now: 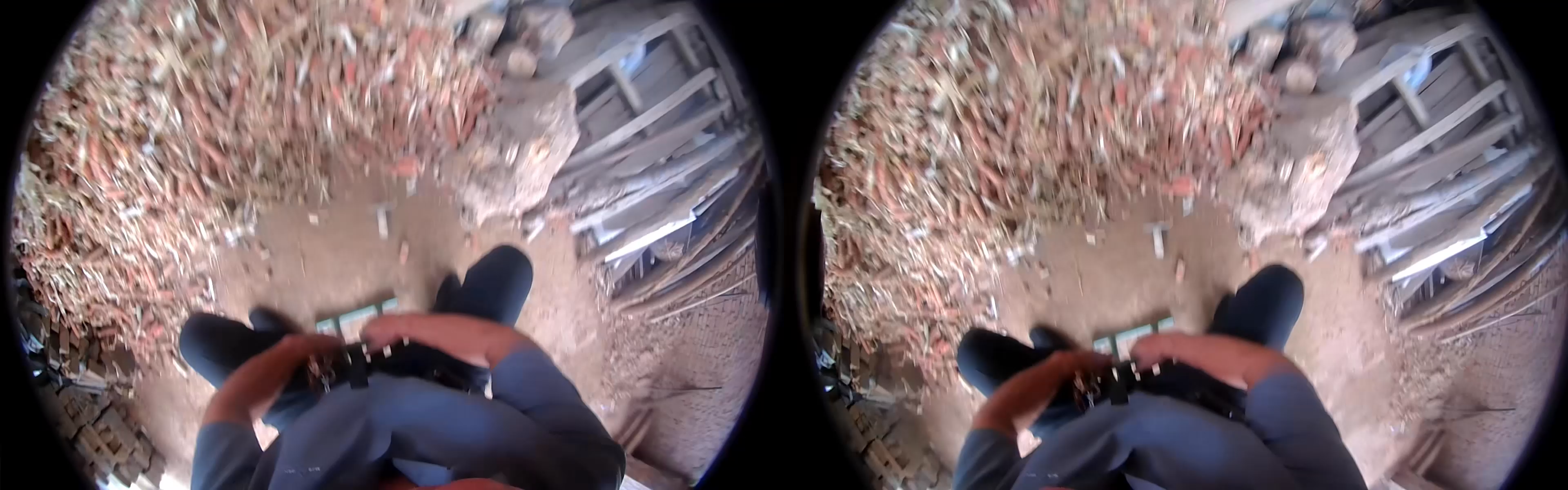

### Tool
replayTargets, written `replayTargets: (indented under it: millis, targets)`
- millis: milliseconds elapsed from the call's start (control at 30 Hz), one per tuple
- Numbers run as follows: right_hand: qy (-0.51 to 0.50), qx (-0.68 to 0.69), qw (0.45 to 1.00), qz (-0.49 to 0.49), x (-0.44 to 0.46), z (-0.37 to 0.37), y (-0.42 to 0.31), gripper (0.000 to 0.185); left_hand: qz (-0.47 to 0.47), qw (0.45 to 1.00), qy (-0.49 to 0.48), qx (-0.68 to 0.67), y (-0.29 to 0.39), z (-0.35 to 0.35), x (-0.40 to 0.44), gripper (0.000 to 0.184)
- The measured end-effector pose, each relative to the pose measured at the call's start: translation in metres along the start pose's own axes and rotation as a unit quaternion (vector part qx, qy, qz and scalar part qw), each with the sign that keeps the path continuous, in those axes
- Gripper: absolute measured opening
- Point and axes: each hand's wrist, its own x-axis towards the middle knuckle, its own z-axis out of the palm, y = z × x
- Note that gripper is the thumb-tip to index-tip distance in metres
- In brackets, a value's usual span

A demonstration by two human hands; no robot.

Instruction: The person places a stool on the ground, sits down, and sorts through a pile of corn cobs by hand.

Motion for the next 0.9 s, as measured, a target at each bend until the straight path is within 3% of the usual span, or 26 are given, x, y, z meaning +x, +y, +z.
replayTargets:
  millis: [100, 200, 267, 367, 433, 500, 567, 633, 667, 733, 867, 900]
  targets:
    - [0.007, -0.034, 0.999, 0.015, 0.002, -0.001, 0.0, 0.046, -0.045, 0.998, 0.026, -0.044, -0.032, -0.007, 0.039, 0.043]
    - [0.019, -0.119, 0.991, 0.051, 0.007, 0.001, -0.004, 0.044, -0.058, 0.93, 0.118, -0.342, -0.039, -0.007, 0.022, 0.034]
    - [0.033, -0.138, 0.987, 0.076, 0.007, 0.0, -0.01, 0.04, 0.046, 0.943, 0.225, -0.239, 0.0, 0.012, -0.045, 0.037]
    - [-0.012, -0.172, 0.982, 0.072, 0.017, -0.008, -0.003, 0.035, -0.15, 0.983, 0.098, -0.05, 0.081, -0.019, -0.084, 0.032]
    - [0.004, -0.162, 0.982, 0.099, -0.006, -0.025, -0.039, 0.032, -0.151, 0.986, 0.069, -0.013, 0.083, -0.018, -0.079, 0.035]
    - [0.073, -0.181, 0.975, 0.109, -0.014, -0.034, -0.051, 0.032, -0.116, 0.991, 0.067, 0.021, 0.081, -0.02, -0.071, 0.038]
    - [0.165, -0.103, 0.976, 0.1, 0.026, -0.027, 0.014, 0.028, -0.083, 0.992, 0.075, 0.059, 0.078, -0.02, -0.063, 0.041]
    - [0.219, -0.113, 0.958, 0.149, 0.008, -0.041, -0.001, 0.02, -0.07, 0.99, 0.074, 0.097, 0.081, -0.019, -0.058, 0.044]
    - [0.266, -0.079, 0.952, 0.127, 0.036, -0.038, 0.037, 0.018, -0.065, 0.987, 0.086, 0.119, 0.086, -0.022, -0.061, 0.046]
    - [0.259, -0.099, 0.956, 0.1, 0.029, -0.061, 0.036, 0.022, -0.064, 0.977, 0.126, 0.162, 0.094, -0.033, -0.071, 0.049]
    - [0.386, 0.016, 0.913, 0.134, 0.017, -0.092, 0.02, 0.023, -0.061, 0.942, 0.245, 0.22, 0.105, -0.068, -0.097, 0.053]
    - [0.377, 0.023, 0.916, 0.139, 0.021, -0.091, 0.029, 0.023, -0.069, 0.939, 0.258, 0.215, 0.122, -0.082, -0.111, 0.052]
